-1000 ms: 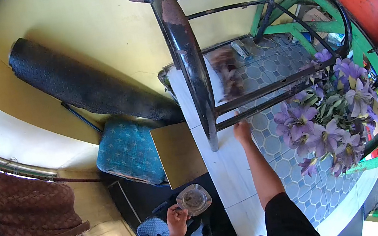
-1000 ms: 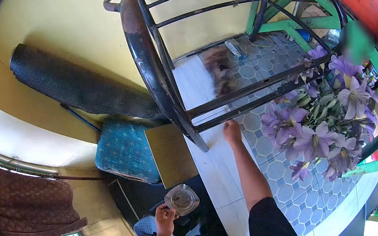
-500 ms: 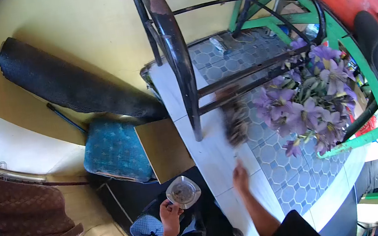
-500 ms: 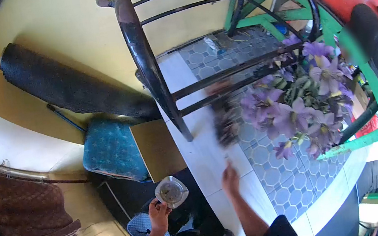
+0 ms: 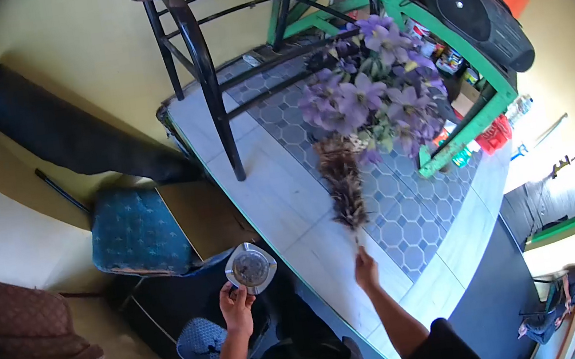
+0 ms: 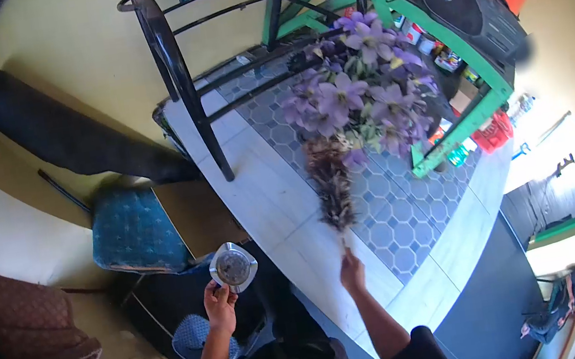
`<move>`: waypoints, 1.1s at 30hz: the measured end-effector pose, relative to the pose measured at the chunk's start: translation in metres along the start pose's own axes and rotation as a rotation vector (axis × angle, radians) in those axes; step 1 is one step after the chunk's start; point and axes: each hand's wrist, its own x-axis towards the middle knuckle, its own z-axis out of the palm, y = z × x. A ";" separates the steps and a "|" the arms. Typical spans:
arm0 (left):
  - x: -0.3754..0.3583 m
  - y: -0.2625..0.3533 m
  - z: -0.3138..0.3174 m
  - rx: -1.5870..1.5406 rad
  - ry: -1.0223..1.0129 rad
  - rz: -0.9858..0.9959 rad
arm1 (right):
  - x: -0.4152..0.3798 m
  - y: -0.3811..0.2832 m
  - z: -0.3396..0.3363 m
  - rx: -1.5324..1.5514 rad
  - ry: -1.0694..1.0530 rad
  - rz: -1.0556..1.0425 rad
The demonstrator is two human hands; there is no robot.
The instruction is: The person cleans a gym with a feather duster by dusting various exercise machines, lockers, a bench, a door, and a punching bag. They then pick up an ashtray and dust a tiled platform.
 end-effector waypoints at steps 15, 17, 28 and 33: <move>-0.074 0.002 0.002 0.110 0.006 0.159 | -0.103 0.063 -0.041 0.079 -0.011 0.153; -0.081 -0.013 0.006 0.123 0.003 0.138 | -0.129 0.075 -0.046 0.121 -0.158 0.190; -0.128 -0.109 0.106 0.237 -0.212 0.174 | -0.218 0.199 -0.178 0.447 -0.494 0.170; -0.135 -0.188 0.133 0.302 -0.190 0.107 | -0.198 0.291 -0.248 0.573 -0.085 0.335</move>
